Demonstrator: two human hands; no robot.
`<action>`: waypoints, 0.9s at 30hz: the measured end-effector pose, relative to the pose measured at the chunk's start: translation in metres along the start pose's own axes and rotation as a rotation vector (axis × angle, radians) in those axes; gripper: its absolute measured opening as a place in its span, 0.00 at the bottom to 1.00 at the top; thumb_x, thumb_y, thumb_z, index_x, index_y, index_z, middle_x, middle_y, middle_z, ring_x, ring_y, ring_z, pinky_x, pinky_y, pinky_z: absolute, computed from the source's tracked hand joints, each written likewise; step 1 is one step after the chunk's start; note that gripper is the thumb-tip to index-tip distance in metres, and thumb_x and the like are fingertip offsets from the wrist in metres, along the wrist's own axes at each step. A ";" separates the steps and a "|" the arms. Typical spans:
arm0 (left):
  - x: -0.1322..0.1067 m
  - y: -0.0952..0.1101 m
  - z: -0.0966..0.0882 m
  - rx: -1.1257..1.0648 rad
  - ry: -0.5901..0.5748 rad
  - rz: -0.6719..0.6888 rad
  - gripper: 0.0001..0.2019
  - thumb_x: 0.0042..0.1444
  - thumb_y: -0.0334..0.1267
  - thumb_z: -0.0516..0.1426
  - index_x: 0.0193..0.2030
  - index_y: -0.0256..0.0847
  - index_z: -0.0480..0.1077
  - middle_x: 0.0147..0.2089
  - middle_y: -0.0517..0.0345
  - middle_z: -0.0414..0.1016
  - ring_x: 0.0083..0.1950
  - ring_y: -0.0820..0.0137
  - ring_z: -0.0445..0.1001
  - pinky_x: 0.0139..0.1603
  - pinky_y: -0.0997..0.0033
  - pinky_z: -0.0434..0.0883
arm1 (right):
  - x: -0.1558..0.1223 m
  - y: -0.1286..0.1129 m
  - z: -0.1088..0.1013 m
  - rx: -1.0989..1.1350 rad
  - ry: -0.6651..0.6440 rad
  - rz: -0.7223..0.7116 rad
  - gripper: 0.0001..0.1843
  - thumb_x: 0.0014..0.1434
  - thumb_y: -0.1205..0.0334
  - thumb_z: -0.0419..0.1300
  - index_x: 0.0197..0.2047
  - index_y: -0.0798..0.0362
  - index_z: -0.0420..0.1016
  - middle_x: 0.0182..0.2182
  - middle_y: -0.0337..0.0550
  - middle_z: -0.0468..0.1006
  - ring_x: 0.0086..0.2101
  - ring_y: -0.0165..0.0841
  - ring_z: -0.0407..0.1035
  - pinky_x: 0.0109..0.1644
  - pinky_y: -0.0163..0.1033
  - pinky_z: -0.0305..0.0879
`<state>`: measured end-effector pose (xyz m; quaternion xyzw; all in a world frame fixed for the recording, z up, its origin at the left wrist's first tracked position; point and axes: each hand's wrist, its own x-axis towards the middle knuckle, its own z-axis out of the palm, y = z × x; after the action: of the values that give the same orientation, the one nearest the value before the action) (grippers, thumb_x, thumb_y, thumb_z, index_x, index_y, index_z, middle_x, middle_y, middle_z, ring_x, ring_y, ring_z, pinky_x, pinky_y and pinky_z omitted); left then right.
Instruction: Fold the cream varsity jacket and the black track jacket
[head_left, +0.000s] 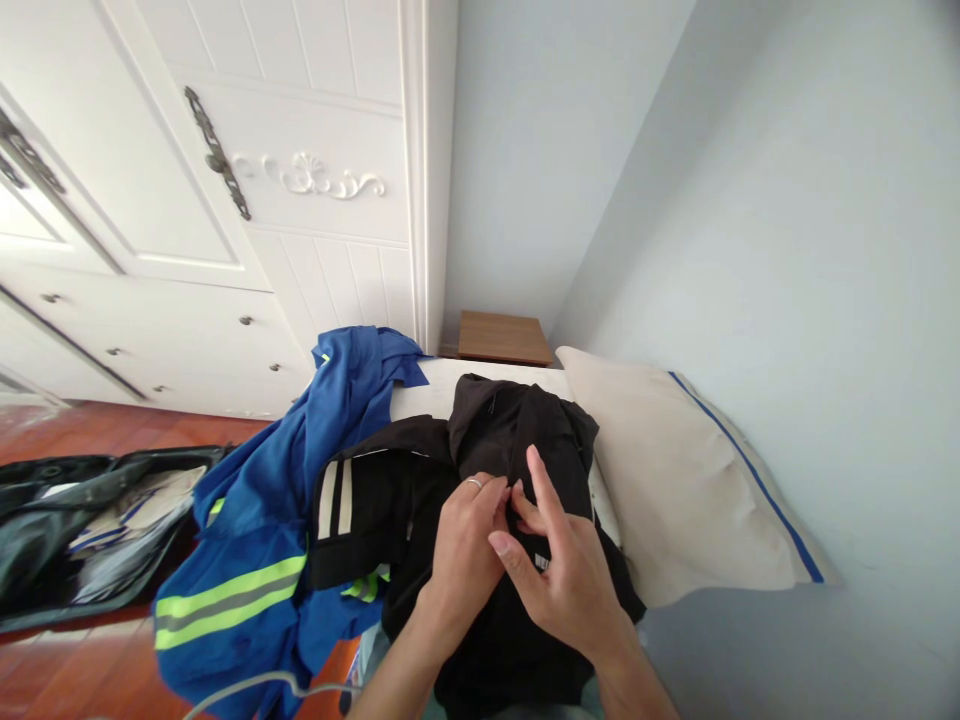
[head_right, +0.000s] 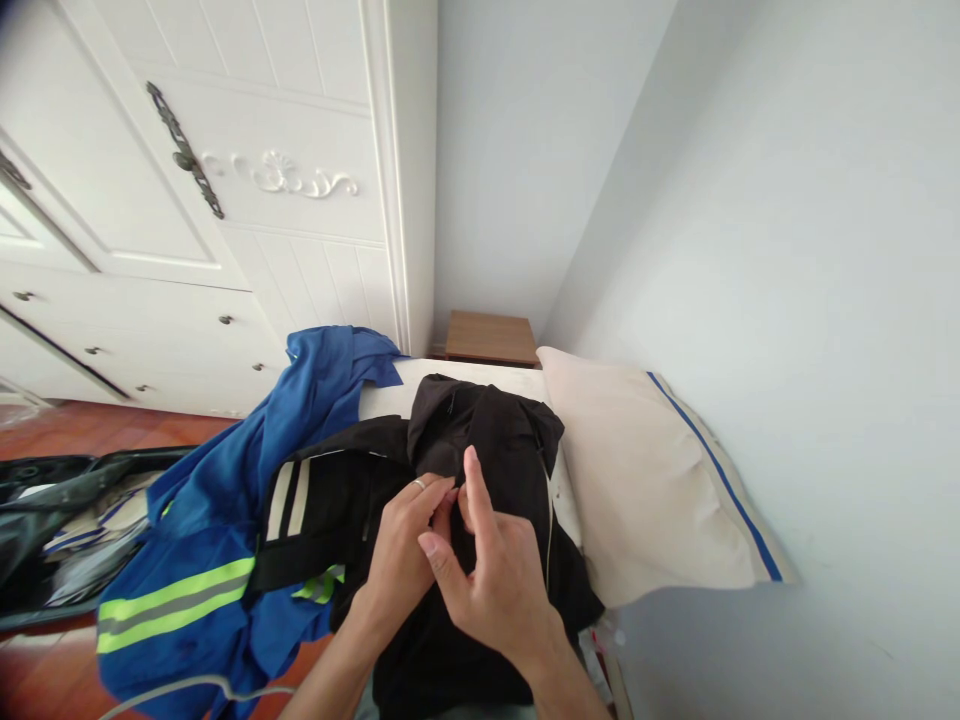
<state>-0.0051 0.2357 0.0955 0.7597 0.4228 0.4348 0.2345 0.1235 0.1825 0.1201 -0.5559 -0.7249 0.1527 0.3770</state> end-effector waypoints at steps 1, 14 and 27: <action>0.000 -0.004 -0.001 -0.019 0.011 -0.014 0.12 0.64 0.27 0.50 0.37 0.38 0.74 0.32 0.55 0.74 0.33 0.68 0.72 0.33 0.71 0.67 | 0.000 0.004 0.001 0.056 -0.017 0.013 0.46 0.67 0.53 0.57 0.76 0.53 0.33 0.53 0.56 0.79 0.50 0.47 0.76 0.52 0.52 0.76; 0.005 -0.026 -0.018 -0.229 0.054 -0.196 0.10 0.64 0.43 0.57 0.40 0.42 0.78 0.38 0.57 0.80 0.40 0.67 0.77 0.42 0.69 0.72 | -0.033 0.097 -0.037 0.245 0.244 0.308 0.34 0.65 0.51 0.59 0.70 0.45 0.53 0.62 0.53 0.70 0.59 0.42 0.68 0.63 0.55 0.66; 0.043 -0.074 -0.073 0.647 -0.206 -0.257 0.25 0.64 0.50 0.53 0.60 0.34 0.68 0.59 0.37 0.74 0.64 0.49 0.67 0.60 0.48 0.65 | 0.047 0.185 -0.061 0.448 -0.147 0.688 0.37 0.53 0.41 0.65 0.59 0.54 0.67 0.56 0.56 0.75 0.54 0.46 0.71 0.54 0.47 0.73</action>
<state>-0.0883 0.3107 0.0995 0.7751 0.6048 0.1665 0.0764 0.2900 0.2761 0.0605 -0.6575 -0.4706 0.4631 0.3630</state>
